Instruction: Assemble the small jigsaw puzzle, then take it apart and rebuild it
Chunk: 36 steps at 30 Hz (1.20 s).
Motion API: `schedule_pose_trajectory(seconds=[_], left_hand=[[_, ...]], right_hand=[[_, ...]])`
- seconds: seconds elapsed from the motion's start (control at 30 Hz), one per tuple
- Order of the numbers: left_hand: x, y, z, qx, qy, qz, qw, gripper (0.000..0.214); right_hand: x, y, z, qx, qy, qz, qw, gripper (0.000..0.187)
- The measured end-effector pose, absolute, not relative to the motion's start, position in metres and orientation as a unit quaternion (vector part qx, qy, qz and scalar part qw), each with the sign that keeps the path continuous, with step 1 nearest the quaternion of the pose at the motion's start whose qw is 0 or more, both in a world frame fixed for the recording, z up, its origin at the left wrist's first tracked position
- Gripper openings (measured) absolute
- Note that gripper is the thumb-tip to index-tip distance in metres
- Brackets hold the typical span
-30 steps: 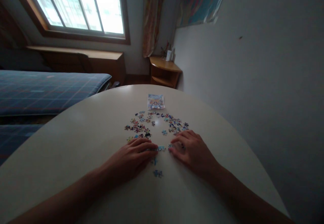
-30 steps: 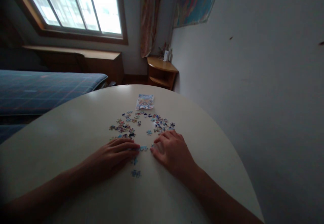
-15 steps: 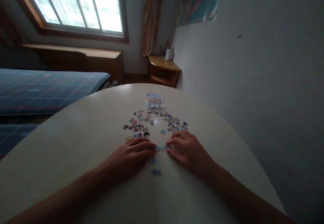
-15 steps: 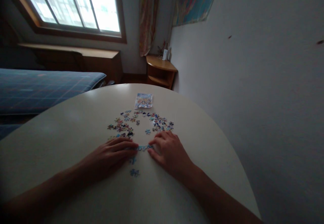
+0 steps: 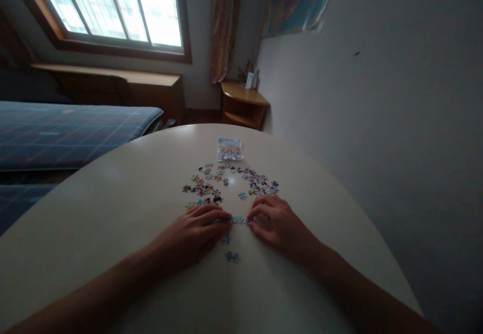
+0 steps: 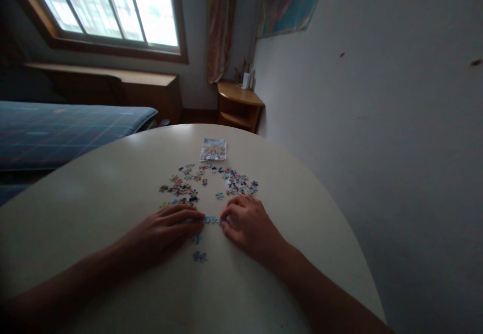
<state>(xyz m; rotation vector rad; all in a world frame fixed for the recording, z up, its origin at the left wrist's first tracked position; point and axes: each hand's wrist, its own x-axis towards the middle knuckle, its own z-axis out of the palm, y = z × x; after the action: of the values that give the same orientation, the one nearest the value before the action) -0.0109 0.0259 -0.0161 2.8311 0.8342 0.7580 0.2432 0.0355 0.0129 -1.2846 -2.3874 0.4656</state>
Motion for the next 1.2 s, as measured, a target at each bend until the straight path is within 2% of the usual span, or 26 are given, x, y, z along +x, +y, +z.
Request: schedule_pose_trajectory(seconds=[0.17,0.33,0.4,0.5,0.73,1.0,1.2], left_hand=[[-0.011,0.026,-0.016,0.929,0.273,0.244,0.053,0.029],[-0.011,0.026,-0.015,0.931,0.276,0.235,0.05,0.029],[-0.012,0.026,-0.016,0.931,0.274,0.239,0.046,0.028],[-0.012,0.027,-0.018,0.931,0.274,0.238,0.045,0.029],[-0.013,0.027,-0.018,0.931,0.277,0.232,0.05,0.03],[-0.011,0.025,-0.014,0.927,0.28,0.247,0.042,0.026],[-0.01,0.025,-0.008,0.922,0.285,0.258,0.052,0.02]], right_hand=[[0.244,0.039,0.011,-0.454,-0.852,0.162,0.205,0.014],[0.242,0.043,0.007,-0.428,-0.875,0.116,0.195,0.044],[0.241,0.043,0.007,-0.421,-0.884,0.107,0.173,0.05],[0.242,0.045,0.006,-0.405,-0.894,0.104,0.159,0.043],[0.248,0.05,0.005,-0.404,-0.877,0.134,0.222,0.025],[0.249,0.047,0.007,-0.388,-0.873,0.164,0.244,0.034],[0.246,0.04,0.018,-0.436,-0.865,0.129,0.214,0.028]])
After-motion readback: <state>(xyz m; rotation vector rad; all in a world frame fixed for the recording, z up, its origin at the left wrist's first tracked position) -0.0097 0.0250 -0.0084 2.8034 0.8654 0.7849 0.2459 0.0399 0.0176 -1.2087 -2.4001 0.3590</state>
